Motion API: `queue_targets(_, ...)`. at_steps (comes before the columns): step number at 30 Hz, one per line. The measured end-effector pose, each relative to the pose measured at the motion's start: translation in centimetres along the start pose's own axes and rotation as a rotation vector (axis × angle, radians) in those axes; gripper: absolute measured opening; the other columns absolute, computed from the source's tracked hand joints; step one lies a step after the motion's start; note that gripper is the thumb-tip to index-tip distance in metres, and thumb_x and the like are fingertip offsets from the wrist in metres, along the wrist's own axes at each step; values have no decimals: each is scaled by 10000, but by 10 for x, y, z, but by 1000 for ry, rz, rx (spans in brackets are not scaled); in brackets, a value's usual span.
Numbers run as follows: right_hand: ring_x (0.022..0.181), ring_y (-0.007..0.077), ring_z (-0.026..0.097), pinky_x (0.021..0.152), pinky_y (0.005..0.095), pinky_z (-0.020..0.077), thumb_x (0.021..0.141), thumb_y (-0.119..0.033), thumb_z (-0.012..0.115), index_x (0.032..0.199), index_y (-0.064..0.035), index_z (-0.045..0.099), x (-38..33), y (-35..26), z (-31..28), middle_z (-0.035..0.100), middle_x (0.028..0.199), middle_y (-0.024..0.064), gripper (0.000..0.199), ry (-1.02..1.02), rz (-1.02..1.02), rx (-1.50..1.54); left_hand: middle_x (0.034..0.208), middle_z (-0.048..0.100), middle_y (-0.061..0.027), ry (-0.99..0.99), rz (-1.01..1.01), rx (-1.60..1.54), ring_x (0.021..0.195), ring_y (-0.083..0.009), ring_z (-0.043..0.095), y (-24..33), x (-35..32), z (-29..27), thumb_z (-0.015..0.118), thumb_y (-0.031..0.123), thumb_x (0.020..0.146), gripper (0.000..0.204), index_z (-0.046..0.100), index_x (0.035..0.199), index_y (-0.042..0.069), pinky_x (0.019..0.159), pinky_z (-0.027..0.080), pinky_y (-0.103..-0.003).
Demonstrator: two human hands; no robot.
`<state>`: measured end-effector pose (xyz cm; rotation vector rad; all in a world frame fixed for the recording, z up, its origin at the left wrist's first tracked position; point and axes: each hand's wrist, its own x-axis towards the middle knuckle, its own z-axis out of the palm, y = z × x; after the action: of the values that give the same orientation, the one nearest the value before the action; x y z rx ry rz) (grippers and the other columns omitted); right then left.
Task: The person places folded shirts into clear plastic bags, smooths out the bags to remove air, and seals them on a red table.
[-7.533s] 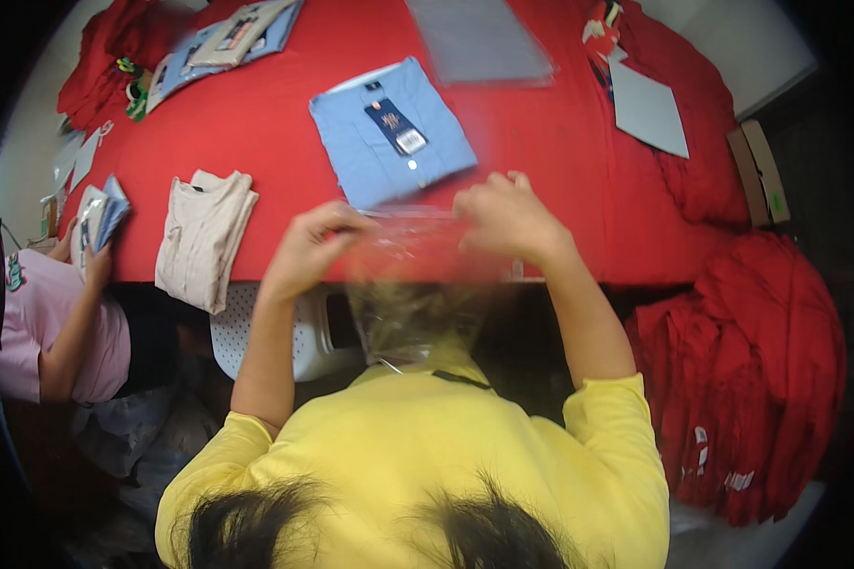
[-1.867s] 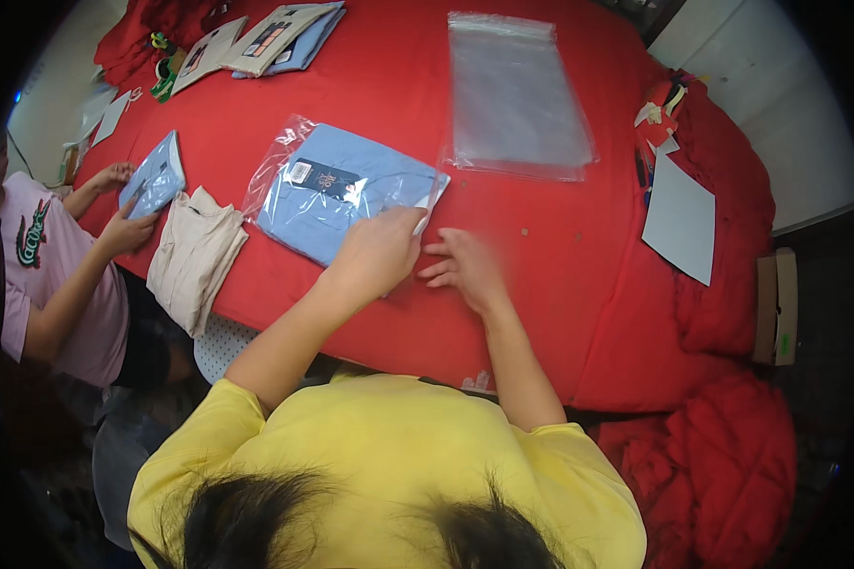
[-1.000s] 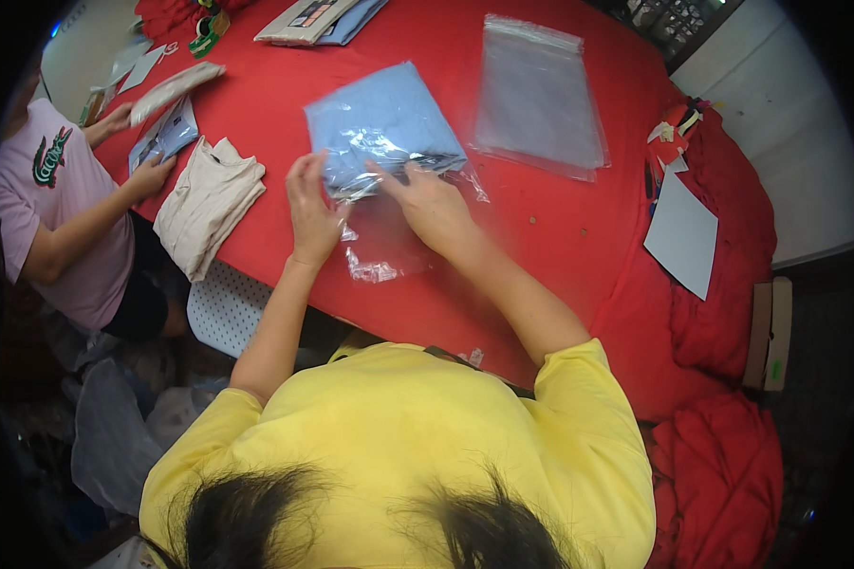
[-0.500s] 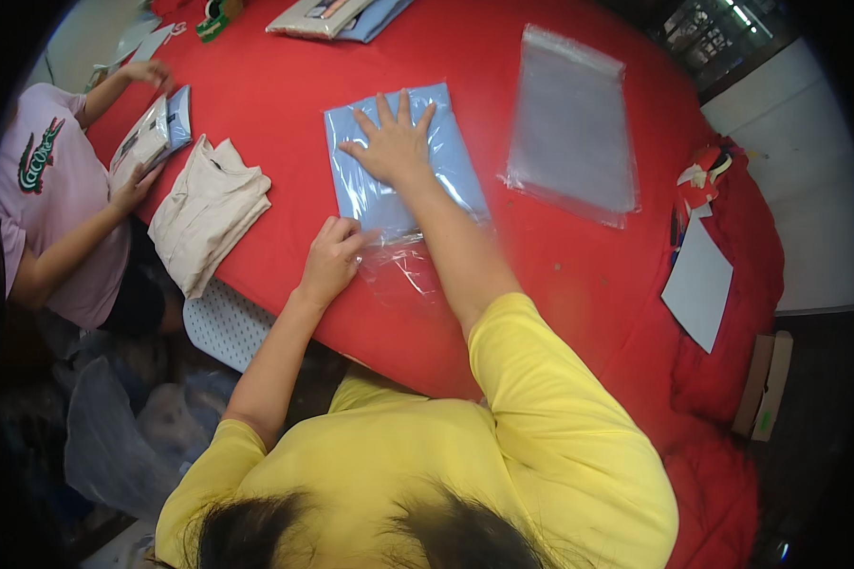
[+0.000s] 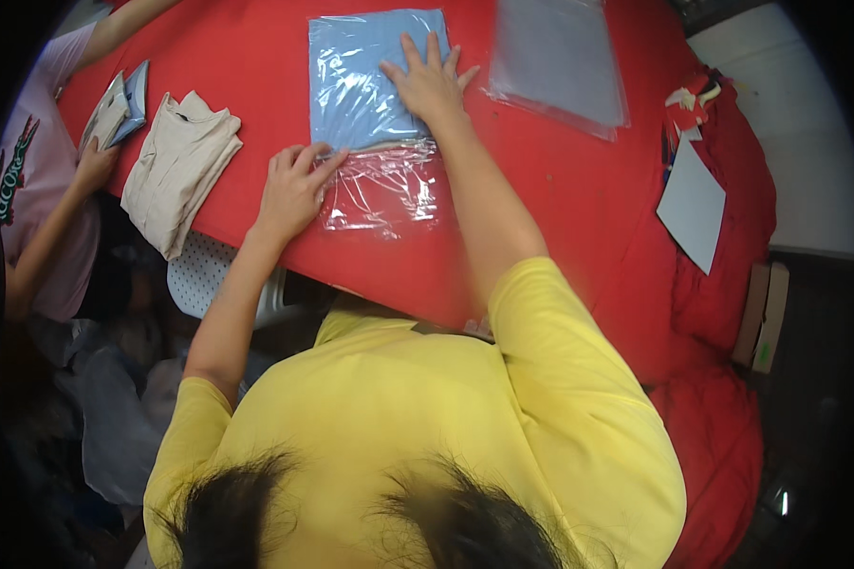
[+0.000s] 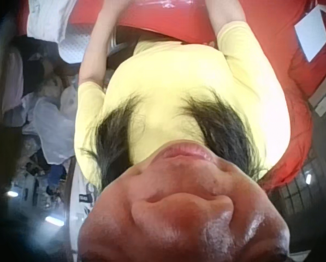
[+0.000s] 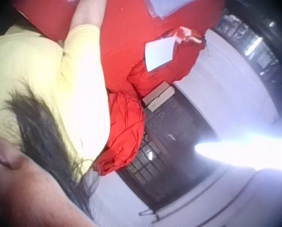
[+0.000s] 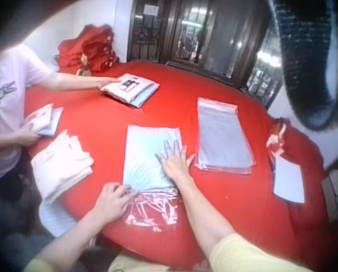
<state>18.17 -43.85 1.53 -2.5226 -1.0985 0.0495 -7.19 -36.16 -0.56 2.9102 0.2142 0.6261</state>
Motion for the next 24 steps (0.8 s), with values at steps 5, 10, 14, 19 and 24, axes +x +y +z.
queue_targets(5, 1446, 405, 88, 1108, 658, 25, 925, -513, 481, 1449, -158, 384, -65, -9, -12, 219, 1553, 163, 640, 100, -168, 16, 1337, 503, -68, -11, 174, -75, 1250, -282, 437, -10, 8, -18, 608, 65, 752, 602, 512, 1344, 111, 1064, 331, -453)
queue_targets(10, 1439, 413, 114, 1082, 699, 32, 928, -569, 423, 1446, -226, 397, -2, -40, -3, 248, 1551, 129, 622, 242, -196, -60, 1472, 398, -104, -242, 443, -179, 1405, -291, 299, -24, 27, -5, 567, 68, 773, 631, 431, 1389, 44, 1165, 214, -474)
queue_targets(14, 1440, 418, 102, 1070, 717, 20, 908, -626, 398, 1453, -272, 382, 37, -55, 19, 238, 1557, 117, 651, 188, -219, -206, 1467, 399, -116, -306, 391, -185, 1397, -264, 315, -19, 21, -4, 541, 69, 810, 590, 425, 1387, 38, 1167, 206, -459)
queue_targets(19, 1451, 390, 86, 1094, 687, 30, 876, -660, 424, 1457, -272, 376, 31, -60, 35, 186, 1576, 101, 699, 90, -164, -227, 1494, 357, -111, -352, 291, -228, 1413, -262, 277, -16, 8, -11, 491, 103, 884, 548, 381, 1418, 46, 1174, 184, -449)
queue_targets(24, 1456, 373, 86, 1117, 647, 35, 886, -660, 409, 1476, -229, 334, 39, -33, 30, 187, 1573, 120, 734, 125, -150, -47, 1527, 301, -107, -423, 315, -215, 1433, -257, 229, -18, 14, -8, 442, 174, 943, 535, 328, 1453, 62, 1185, 140, -434)
